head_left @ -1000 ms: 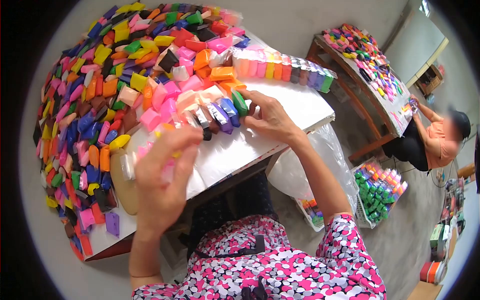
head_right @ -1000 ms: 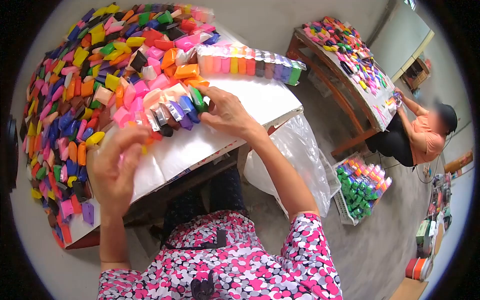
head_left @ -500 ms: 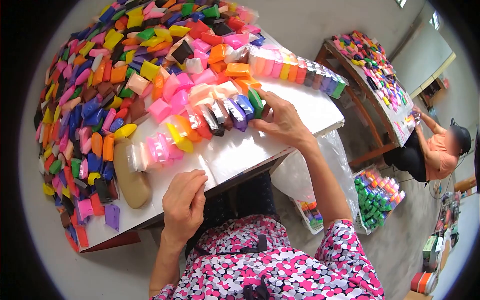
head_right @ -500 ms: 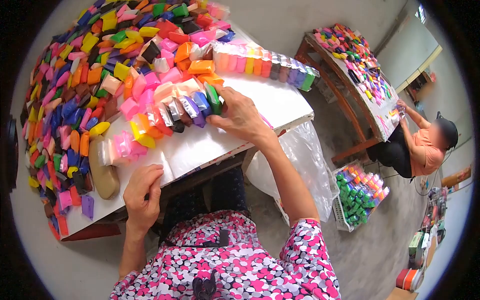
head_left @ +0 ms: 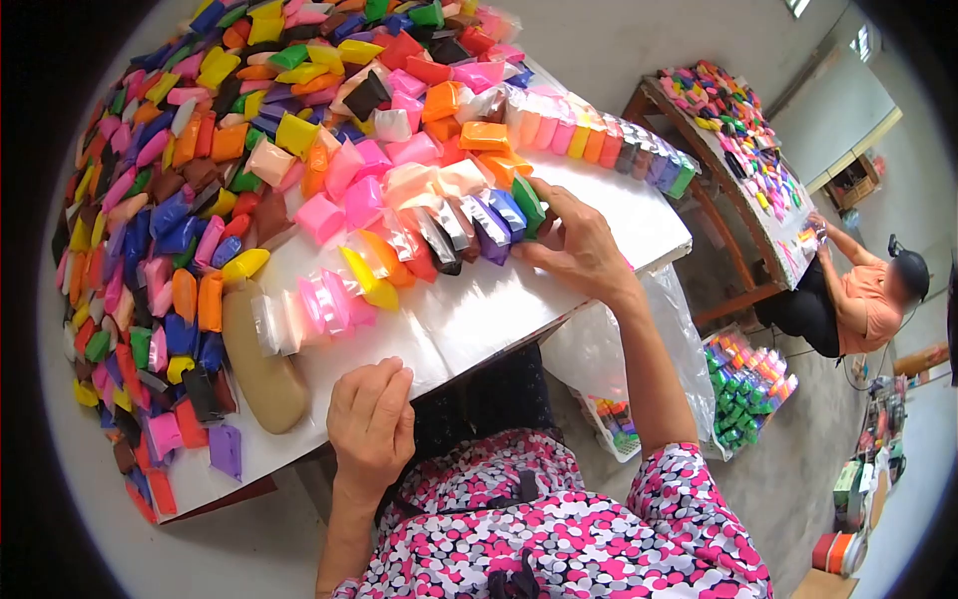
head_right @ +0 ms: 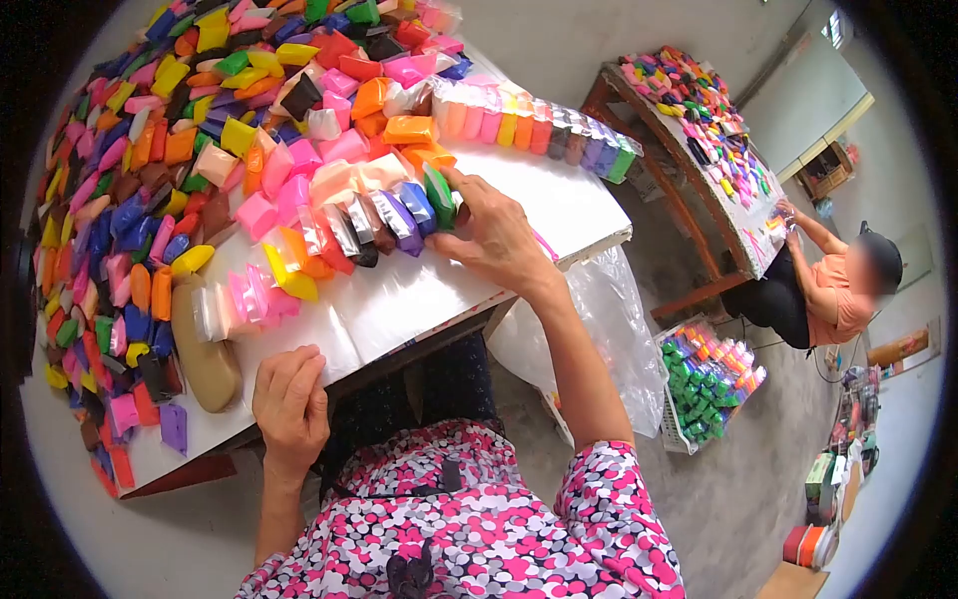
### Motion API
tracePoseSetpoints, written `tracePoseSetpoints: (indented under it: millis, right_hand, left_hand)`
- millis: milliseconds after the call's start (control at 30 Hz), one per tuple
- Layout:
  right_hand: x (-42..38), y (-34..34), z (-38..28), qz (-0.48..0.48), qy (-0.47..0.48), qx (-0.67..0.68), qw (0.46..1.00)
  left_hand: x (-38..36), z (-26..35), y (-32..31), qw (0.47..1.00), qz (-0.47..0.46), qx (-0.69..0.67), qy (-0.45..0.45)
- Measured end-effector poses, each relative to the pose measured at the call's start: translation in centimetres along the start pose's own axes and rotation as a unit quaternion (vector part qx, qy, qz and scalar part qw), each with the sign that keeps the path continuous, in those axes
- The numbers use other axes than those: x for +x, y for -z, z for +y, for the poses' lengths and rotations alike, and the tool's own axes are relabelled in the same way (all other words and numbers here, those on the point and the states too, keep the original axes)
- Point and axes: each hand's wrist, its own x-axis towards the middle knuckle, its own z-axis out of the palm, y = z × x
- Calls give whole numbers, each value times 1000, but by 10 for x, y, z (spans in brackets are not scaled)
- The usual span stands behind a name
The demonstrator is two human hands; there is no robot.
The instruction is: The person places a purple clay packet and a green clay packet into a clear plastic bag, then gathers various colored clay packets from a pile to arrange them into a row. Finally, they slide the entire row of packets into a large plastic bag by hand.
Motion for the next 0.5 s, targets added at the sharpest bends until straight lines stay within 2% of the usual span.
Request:
tracePoseSetpoints:
  millis: [500]
  right_hand:
    - [-1, -2, 1, 23, 10, -5, 1000]
  left_hand:
    - [1, 2, -7, 998, 16, 52, -17]
